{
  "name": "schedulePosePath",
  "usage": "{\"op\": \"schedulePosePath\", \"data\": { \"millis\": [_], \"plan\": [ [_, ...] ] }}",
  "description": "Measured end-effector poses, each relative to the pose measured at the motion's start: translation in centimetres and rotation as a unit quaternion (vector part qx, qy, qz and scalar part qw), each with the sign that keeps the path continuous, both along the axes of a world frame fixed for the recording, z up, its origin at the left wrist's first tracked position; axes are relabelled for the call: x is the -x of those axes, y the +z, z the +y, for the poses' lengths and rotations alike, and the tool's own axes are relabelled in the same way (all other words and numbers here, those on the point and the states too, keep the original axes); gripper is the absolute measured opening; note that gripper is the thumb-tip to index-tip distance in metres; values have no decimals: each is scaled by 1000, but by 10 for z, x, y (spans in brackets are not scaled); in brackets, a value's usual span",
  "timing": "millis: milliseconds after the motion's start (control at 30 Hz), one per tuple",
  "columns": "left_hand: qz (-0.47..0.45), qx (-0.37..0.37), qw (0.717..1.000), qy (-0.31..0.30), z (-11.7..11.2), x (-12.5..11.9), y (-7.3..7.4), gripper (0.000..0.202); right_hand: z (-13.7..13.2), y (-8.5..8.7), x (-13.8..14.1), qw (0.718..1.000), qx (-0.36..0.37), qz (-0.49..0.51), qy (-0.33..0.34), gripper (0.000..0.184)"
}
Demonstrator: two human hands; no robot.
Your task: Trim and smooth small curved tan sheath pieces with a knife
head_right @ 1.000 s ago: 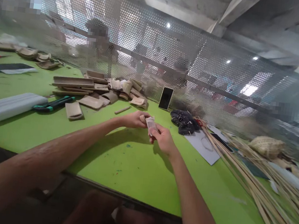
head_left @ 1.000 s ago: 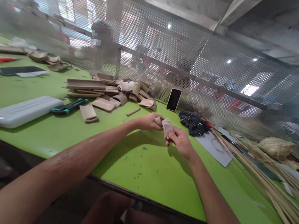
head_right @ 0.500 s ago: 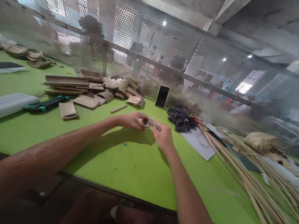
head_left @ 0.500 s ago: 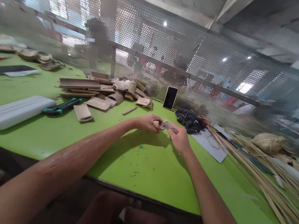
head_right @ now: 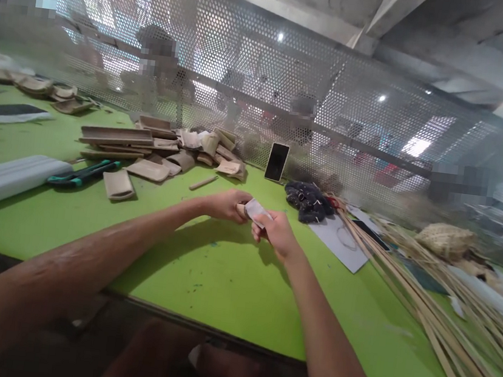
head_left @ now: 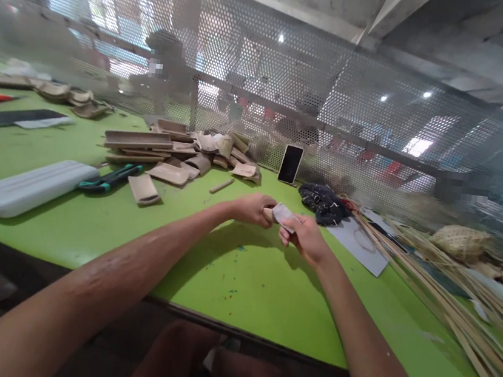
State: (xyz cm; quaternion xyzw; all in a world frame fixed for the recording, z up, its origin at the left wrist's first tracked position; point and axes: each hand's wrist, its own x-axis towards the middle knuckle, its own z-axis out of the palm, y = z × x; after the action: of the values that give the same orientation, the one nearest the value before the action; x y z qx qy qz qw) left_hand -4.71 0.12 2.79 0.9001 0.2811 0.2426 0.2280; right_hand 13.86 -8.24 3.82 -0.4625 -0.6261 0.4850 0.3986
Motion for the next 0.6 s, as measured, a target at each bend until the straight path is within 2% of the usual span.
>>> {"op": "schedulePosePath", "data": {
  "millis": [67, 167, 233, 300, 367, 433, 533, 600],
  "plan": [
    [4, -9, 1000, -2, 1, -1, 0, 27, 3, 0, -4, 995, -37, -87, -39, 30],
    [-12, 4, 1000, -17, 4, -1, -2, 30, 8, 0, -9, 962, -124, -218, -108, 28],
    [-18, 8, 1000, -23, 7, 0, -4, 31, 9, -1, -10, 942, -183, -247, -134, 21],
    [-17, 9, 1000, -23, 9, 0, -5, 31, 9, -2, -9, 935, -214, -248, -140, 16],
    [-5, 8, 1000, -14, 9, -1, -5, 31, 8, -2, -8, 946, -187, -233, -123, 17],
    [13, 4, 1000, -5, 8, -2, -4, 33, 6, -1, -5, 968, -119, -202, -88, 24],
    [20, -10, 1000, 11, 5, -4, -3, 34, 3, -1, -2, 995, -32, -94, -26, 33],
    [21, -10, 999, 23, 3, -5, -1, 33, 2, -1, 0, 1000, -5, -17, 0, 34]
  ]
}}
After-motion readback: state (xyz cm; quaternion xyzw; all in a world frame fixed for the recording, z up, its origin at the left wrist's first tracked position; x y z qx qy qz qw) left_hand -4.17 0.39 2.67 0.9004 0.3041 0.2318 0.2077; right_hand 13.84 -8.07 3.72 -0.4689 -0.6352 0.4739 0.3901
